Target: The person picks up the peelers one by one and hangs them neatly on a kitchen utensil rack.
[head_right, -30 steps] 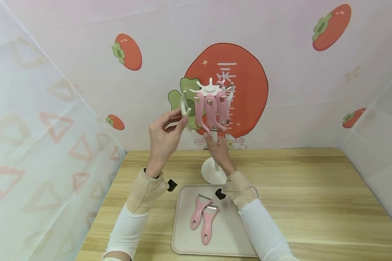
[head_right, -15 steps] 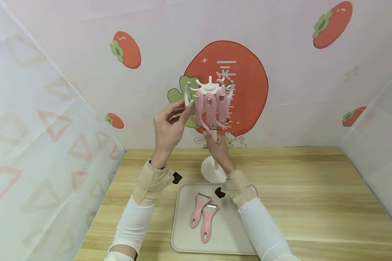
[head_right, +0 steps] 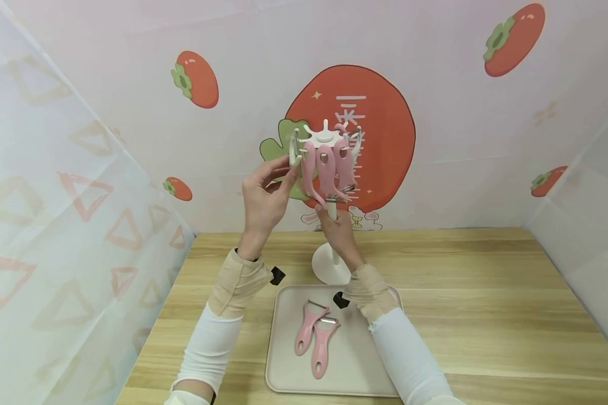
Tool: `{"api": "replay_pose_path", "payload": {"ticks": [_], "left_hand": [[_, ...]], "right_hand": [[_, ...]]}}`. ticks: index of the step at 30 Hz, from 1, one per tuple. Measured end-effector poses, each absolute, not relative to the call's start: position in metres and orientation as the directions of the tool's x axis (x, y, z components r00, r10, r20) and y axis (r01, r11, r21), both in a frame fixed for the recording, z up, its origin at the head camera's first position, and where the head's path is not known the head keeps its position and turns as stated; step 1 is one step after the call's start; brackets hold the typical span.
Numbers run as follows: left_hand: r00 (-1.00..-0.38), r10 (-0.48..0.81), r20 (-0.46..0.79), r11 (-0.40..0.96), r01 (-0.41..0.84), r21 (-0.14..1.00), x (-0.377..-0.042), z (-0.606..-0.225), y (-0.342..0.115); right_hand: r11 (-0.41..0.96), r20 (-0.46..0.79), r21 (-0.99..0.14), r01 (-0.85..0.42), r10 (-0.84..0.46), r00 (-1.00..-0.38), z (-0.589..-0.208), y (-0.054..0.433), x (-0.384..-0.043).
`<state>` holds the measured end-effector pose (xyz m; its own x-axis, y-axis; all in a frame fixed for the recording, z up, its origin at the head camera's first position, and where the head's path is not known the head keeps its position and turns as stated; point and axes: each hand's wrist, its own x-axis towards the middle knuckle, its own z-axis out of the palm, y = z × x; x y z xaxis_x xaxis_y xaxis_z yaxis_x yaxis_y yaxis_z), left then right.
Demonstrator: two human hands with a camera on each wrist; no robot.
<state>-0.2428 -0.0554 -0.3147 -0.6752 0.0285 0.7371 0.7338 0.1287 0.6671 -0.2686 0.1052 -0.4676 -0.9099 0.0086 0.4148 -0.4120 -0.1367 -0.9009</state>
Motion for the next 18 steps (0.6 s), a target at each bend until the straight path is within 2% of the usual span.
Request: {"api": "replay_pose_path", "payload": {"ticks": [18], "left_hand": [[-0.687, 0.055, 0.725, 0.123, 0.725, 0.677, -0.2434, -0.3216, -0.0505]], "right_hand": [[-0.135, 0.418, -0.899, -0.416, 0.009, -0.908, -0.4669, 0.1053, -0.2681]]}}
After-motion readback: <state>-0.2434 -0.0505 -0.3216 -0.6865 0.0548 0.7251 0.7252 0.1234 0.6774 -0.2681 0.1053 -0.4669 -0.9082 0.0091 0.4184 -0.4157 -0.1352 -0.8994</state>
